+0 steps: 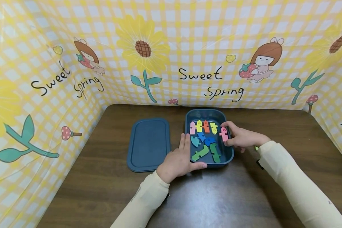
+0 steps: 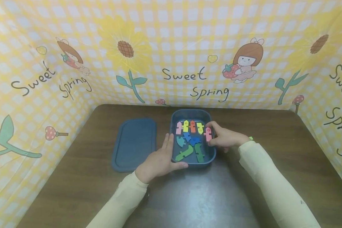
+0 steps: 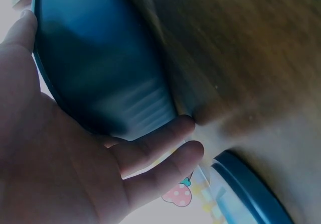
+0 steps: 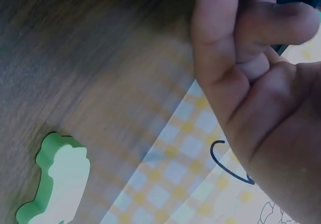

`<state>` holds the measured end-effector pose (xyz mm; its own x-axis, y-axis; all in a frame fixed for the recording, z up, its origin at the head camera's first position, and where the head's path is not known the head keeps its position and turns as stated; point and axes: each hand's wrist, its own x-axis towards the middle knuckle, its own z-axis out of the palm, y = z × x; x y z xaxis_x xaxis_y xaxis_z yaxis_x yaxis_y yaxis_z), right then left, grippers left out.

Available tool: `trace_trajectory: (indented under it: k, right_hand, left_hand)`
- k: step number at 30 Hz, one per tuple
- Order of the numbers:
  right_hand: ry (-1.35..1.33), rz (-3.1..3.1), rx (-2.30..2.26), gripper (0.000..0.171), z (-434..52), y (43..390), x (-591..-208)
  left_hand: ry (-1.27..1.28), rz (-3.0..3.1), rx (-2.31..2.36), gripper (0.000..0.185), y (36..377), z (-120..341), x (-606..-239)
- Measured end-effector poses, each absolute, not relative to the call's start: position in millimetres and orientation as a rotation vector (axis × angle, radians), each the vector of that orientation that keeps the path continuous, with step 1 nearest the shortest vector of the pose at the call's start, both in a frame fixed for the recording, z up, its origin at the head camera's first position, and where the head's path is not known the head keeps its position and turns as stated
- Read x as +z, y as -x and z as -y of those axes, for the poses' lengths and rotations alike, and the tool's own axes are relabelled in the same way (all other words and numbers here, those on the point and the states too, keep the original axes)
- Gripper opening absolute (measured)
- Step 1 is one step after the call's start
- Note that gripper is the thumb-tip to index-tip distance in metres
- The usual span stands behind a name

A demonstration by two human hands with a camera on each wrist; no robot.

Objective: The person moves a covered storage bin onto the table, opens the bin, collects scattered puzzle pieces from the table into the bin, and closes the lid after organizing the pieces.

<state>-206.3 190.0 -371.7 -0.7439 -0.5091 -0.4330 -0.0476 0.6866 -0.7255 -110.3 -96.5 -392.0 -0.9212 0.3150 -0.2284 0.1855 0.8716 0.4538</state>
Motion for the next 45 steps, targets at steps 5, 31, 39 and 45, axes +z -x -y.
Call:
trace_trajectory:
  k: [5,31,39,45]
  right_hand:
    - [0.428,-2.268,-0.943,0.075,-191,206,-372]
    - [0.448,-2.394,-0.979,0.087,-197,205,-371]
    - [0.428,-2.566,-1.019,0.063,-232,196,-364]
    - [0.433,-2.686,-0.794,0.055,-263,190,-366]
  left_hand:
    - [-0.380,-2.745,0.627,0.123,110,96,-391]
    - [-0.383,-2.739,0.622,0.123,111,94,-390]
    - [-0.384,-2.738,0.638,0.124,111,94,-390]
    - [-0.379,-2.738,0.634,0.124,111,95,-392]
